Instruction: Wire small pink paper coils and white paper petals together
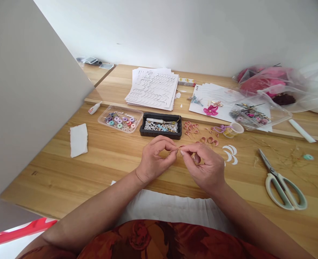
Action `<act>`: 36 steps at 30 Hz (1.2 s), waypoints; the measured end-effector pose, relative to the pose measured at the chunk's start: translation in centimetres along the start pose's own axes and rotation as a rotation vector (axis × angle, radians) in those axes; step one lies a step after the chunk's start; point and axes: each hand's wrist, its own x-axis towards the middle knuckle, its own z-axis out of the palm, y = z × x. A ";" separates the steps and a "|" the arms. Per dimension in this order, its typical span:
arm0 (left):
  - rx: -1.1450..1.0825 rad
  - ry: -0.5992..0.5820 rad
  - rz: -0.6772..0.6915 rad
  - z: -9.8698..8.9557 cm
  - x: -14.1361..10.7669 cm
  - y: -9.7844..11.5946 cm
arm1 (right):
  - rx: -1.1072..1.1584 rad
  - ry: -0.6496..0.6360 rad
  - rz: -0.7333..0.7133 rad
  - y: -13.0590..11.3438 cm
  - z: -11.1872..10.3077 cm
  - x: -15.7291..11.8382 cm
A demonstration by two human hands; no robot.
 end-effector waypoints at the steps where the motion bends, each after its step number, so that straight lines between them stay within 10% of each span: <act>1: -0.005 0.002 -0.006 0.0 0.0 0.0 | -0.001 0.005 -0.010 0.0 0.1 -0.1; 11: -0.055 0.017 -0.103 0.2 -0.2 0.0 | -0.021 -0.004 -0.030 0.3 0.4 -0.6; 22: 0.000 0.023 -0.040 0.2 -0.1 0.0 | 0.469 -0.168 0.573 0.6 -0.1 0.6; 36: -0.038 -0.074 -0.015 0.2 -0.3 0.1 | 0.436 -0.157 0.719 -0.1 -0.7 1.4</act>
